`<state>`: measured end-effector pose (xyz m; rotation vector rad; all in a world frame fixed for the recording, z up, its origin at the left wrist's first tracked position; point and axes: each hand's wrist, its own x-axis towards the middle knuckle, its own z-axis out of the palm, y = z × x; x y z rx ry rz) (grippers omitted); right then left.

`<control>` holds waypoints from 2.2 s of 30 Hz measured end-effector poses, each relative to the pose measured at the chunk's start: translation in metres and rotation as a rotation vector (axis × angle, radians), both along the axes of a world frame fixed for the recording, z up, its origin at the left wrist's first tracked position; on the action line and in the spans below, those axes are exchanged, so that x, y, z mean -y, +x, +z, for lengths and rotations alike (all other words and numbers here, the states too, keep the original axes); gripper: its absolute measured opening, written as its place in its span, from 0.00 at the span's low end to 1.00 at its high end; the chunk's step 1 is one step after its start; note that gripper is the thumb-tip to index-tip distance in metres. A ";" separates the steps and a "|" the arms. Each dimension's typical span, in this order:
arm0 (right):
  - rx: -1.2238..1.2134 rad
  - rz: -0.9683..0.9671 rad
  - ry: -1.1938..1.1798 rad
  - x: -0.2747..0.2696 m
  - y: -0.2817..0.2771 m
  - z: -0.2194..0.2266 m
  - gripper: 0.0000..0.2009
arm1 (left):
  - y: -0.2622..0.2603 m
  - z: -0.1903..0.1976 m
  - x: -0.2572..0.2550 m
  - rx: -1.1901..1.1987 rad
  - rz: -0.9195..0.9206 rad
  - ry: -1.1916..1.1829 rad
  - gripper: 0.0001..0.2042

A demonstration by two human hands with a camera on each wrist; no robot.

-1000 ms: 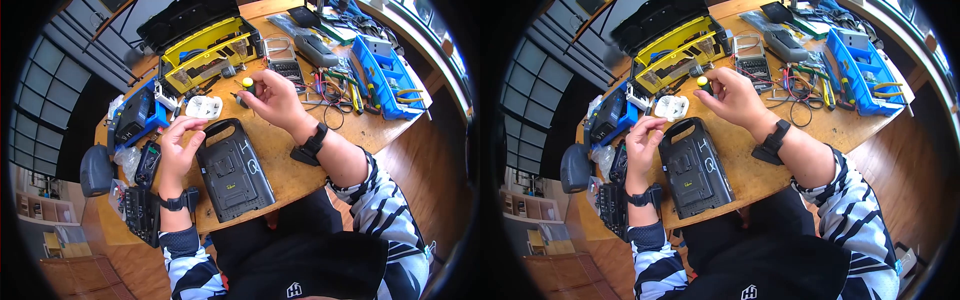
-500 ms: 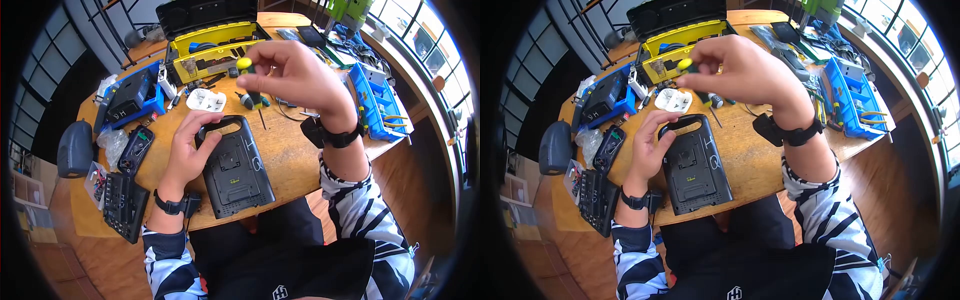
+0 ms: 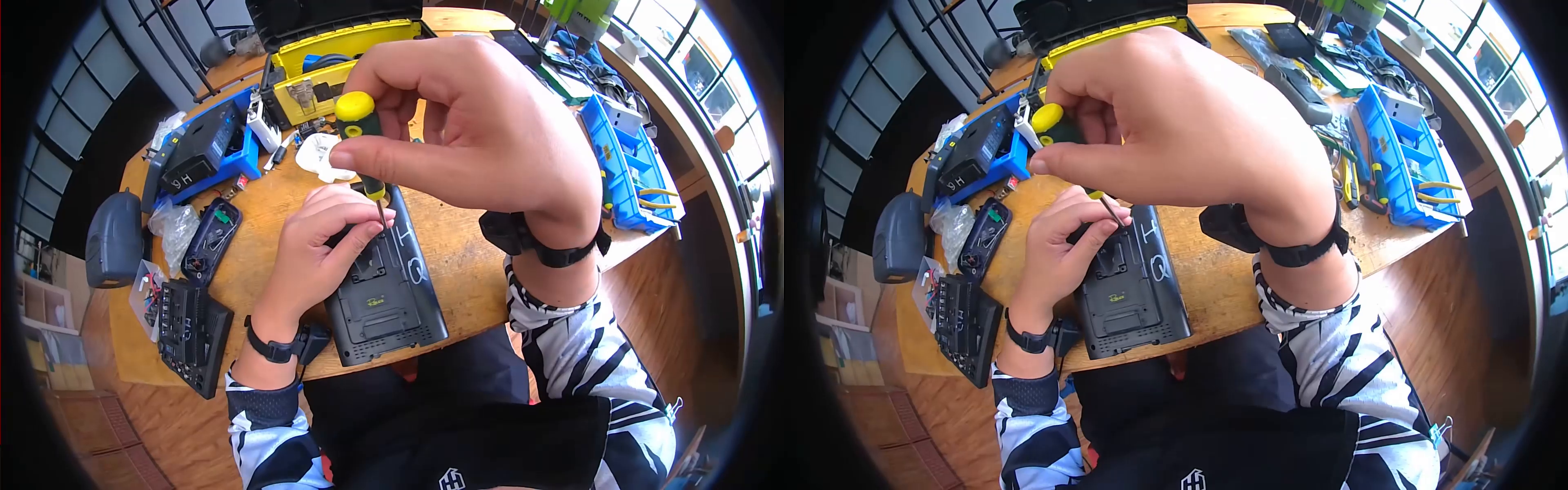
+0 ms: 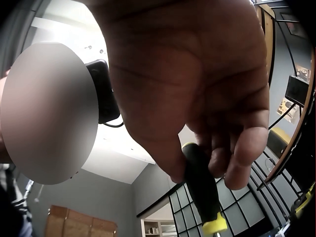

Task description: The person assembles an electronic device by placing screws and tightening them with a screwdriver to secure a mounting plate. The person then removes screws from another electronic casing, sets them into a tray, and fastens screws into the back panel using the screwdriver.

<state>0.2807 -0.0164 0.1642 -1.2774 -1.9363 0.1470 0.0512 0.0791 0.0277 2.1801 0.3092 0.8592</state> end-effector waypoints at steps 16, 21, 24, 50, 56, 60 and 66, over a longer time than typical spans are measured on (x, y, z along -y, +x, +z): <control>0.140 -0.004 0.030 -0.003 0.005 -0.012 0.14 | 0.002 -0.006 0.002 0.009 0.035 -0.024 0.04; 0.137 0.008 0.044 -0.002 0.004 -0.013 0.13 | 0.001 -0.004 0.002 -0.011 0.038 0.017 0.04; 0.129 0.007 -0.005 0.000 0.003 -0.011 0.13 | 0.001 -0.004 0.003 -0.013 0.044 0.013 0.04; 0.155 0.007 -0.038 -0.001 -0.001 -0.013 0.14 | -0.002 0.001 0.003 -0.052 0.041 0.030 0.06; 0.141 0.007 -0.023 0.002 -0.003 -0.014 0.16 | -0.003 0.002 0.004 -0.042 0.020 0.017 0.06; 0.171 0.043 -0.009 0.002 -0.003 -0.014 0.17 | -0.003 0.004 0.005 -0.050 0.016 0.014 0.07; 0.192 0.070 0.032 0.001 -0.006 -0.011 0.20 | -0.005 -0.004 0.002 -0.040 0.044 0.088 0.07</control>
